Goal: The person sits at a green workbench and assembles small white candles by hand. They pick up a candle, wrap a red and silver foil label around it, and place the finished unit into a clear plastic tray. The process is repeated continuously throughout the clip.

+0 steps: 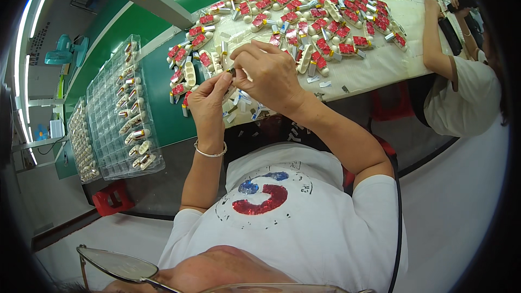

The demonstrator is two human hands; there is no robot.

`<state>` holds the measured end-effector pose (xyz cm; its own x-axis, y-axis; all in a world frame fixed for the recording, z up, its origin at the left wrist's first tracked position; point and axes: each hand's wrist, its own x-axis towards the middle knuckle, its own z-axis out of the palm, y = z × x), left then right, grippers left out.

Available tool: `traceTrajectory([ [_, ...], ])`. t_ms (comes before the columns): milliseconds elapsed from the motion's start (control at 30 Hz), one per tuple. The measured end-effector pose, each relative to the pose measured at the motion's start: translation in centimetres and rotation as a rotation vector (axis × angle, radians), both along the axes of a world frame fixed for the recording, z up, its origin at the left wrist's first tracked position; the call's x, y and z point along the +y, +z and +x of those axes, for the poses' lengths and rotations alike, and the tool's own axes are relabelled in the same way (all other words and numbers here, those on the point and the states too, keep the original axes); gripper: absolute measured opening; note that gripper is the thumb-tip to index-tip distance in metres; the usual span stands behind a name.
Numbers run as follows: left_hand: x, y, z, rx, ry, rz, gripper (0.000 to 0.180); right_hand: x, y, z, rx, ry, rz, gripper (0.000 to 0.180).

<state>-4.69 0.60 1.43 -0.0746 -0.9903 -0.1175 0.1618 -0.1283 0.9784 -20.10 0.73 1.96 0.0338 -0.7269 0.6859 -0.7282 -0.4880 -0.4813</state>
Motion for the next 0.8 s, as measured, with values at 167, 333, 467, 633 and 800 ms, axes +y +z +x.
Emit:
traceTrajectory([
  [167, -1.0, 0.2, 1.2, 0.237, -0.030, 0.163, 0.017, 0.0, 0.1, -1.8, -0.418, 0.108, 0.257, 0.003],
  [333, -1.2, 0.9, 2.1, 0.333, -0.099, 0.295, 0.022, 0.7, -1.3, -3.5, -0.078, 0.153, 0.327, 0.010],
  [467, -0.9, 0.4, 2.2, 0.402, -0.181, 0.366, 0.024, 1.6, 0.3, -1.8, -0.562, 0.318, 0.493, 0.020],
  [633, -0.2, 0.7, 1.8, 0.433, -0.237, 0.389, 0.023, 1.7, -0.2, -0.4, -0.758, 0.457, 0.458, 0.025],
  [800, 0.1, 0.6, 2.0, 0.483, -0.332, 0.309, 0.023, 1.4, -0.3, 0.1, -0.786, 0.454, 0.346, 0.022],
])
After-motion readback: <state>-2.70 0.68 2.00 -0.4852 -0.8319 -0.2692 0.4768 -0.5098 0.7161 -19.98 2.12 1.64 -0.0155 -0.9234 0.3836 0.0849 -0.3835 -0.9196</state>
